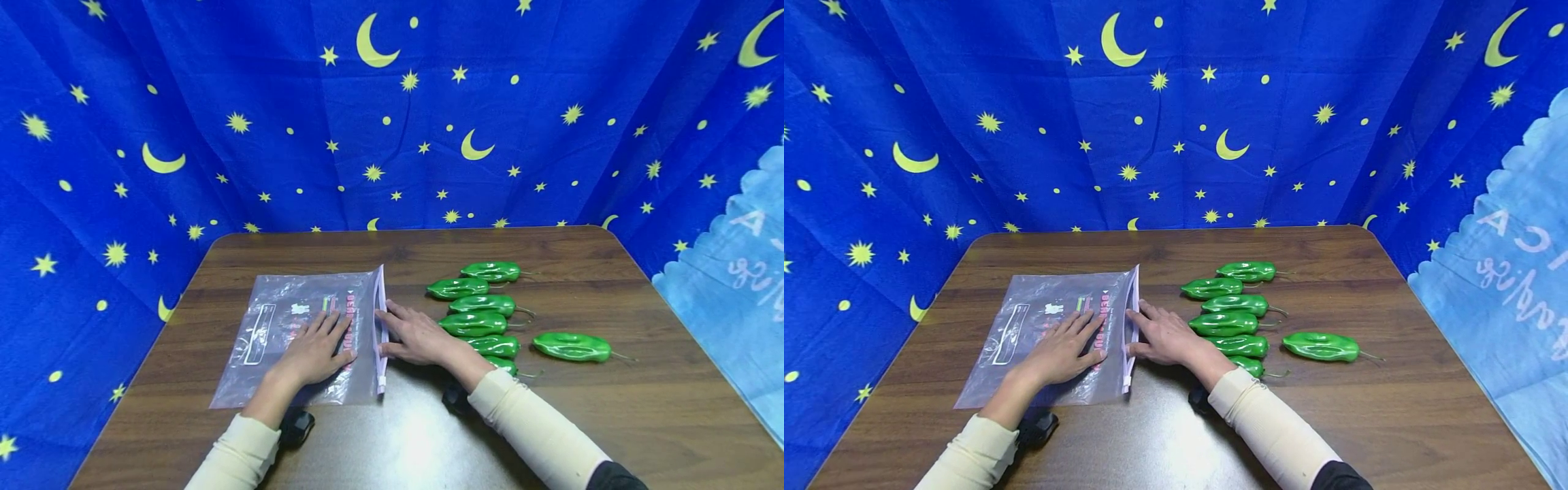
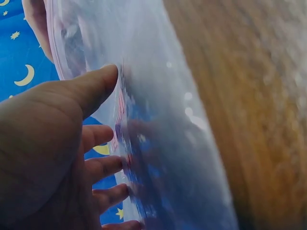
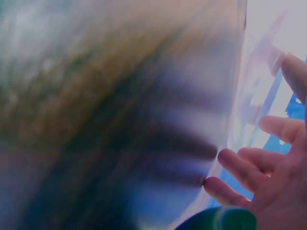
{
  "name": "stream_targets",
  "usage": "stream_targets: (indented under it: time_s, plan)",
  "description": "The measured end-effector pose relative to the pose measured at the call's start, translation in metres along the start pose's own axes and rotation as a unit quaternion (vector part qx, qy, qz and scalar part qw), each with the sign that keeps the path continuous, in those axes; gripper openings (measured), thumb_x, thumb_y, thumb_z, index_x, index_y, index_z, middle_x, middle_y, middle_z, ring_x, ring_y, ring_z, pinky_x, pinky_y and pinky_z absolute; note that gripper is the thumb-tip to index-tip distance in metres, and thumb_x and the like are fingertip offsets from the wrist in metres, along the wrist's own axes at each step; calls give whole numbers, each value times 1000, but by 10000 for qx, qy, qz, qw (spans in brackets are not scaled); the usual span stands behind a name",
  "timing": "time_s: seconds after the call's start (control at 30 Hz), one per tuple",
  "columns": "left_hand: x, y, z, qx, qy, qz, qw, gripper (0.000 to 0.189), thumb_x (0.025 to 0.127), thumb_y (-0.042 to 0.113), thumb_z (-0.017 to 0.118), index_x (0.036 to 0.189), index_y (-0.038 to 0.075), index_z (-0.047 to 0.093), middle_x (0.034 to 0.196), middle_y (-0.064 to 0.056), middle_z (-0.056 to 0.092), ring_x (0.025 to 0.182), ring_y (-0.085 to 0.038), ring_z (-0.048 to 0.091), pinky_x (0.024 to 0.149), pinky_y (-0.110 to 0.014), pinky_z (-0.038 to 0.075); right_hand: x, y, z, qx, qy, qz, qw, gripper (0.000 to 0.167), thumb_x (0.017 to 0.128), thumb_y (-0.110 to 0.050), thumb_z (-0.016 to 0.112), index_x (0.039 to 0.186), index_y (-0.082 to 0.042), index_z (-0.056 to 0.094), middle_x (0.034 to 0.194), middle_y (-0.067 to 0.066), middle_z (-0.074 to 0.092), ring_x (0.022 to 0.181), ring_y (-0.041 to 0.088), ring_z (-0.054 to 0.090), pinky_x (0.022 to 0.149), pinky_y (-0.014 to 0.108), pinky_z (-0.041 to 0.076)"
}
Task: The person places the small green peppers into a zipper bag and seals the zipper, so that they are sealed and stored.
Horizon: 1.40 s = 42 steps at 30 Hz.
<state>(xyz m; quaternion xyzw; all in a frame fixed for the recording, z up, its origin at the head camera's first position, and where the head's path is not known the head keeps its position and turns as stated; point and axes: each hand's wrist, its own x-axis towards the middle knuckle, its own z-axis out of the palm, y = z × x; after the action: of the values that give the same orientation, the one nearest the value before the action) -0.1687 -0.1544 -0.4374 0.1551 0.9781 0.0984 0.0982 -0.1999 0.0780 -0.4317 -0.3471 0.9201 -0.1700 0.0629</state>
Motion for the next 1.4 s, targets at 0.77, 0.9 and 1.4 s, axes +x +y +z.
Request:
stream_targets:
  time_s: [0.77,0.9,1.4]
  plan:
    - [13,9,-1,-1501,792,690,9831,72,91,47,55,150,16,26,146,-18,41,132,-37,42,106,-54,36,3,-2,3,-192,2,-68,9998,69,87,-49,58,146,-20,36,151,20,31,128,42,45,100,58,40]
    - [15,11,-3,-1688,734,717,9803,72,91,46,55,150,17,25,147,-19,40,133,-38,41,107,-55,35,3,-3,3,-188,-86,-38,9998,70,87,-51,57,147,-23,34,152,19,29,130,41,43,101,59,38]
    - [21,15,-5,-1789,609,877,9781,69,90,44,58,148,19,31,148,-15,38,135,-36,38,109,-55,33,4,-6,4,-161,-243,-19,9996,70,87,-52,56,146,-23,34,154,16,27,133,38,40,103,62,35]
